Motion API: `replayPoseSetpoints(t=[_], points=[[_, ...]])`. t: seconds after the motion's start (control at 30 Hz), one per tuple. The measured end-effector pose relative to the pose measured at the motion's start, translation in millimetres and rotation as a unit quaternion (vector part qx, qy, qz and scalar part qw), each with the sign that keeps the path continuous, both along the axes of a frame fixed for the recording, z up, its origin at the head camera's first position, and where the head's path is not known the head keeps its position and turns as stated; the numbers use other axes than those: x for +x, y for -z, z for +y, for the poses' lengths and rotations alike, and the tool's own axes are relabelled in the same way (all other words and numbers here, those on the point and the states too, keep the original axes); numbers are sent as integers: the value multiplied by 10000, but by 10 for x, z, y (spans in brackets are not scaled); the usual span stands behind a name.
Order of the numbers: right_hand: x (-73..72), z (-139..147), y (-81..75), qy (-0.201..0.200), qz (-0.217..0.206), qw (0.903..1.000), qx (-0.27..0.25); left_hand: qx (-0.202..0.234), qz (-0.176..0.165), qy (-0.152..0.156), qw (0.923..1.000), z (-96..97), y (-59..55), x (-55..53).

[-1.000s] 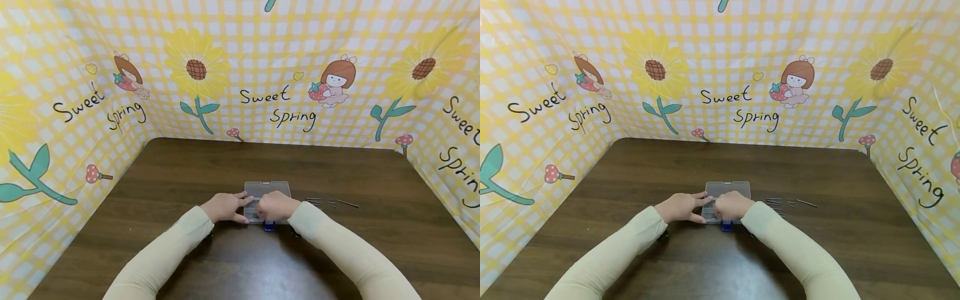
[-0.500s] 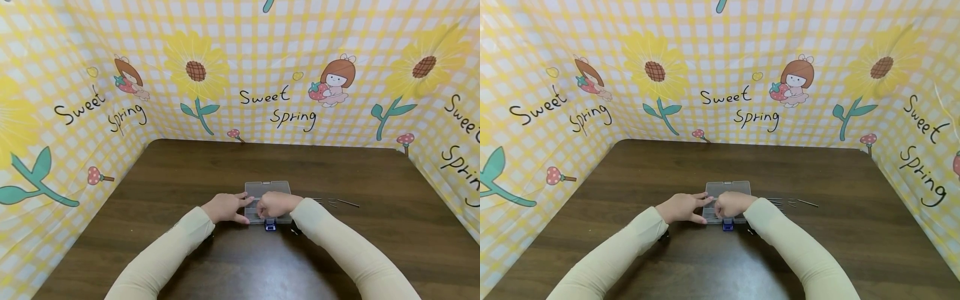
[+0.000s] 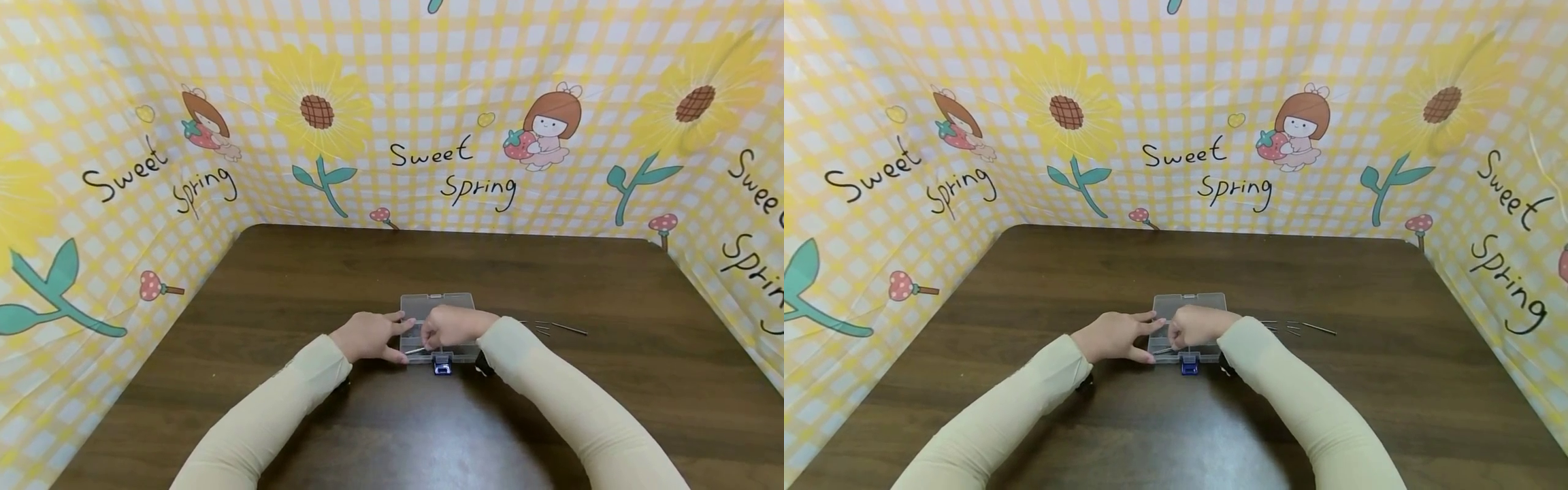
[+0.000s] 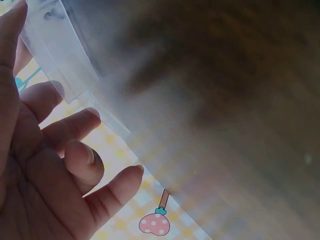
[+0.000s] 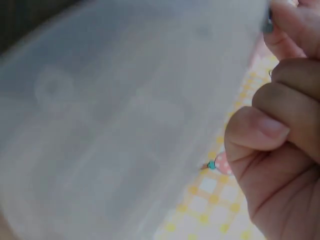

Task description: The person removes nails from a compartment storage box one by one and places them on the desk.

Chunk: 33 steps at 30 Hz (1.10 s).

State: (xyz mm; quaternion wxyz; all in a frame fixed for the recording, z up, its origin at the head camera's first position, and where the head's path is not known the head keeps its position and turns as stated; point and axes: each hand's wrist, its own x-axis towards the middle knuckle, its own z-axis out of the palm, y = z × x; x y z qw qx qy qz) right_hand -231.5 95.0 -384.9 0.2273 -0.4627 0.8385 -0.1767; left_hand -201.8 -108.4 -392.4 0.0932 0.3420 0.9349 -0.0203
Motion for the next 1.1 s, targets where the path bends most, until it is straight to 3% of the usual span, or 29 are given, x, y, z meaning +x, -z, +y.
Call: replayPoseSetpoints(t=[0.23,0.53,0.87,1.1], points=[[-22,84,-82,180,-295,9994,-57,-44,-33,-40,10000,0,-10,-6],[-24,239,-49,260,-361,9982,-403,-78,-105,-82,9999,19,-20,12],[-68,609,-18,934,-887,9880,-854,-31,-280,-218,9994,12,-18,9],[-94,876,-1,1237,-857,9849,-859,-32,-370,-210,9991,13,-17,11]])
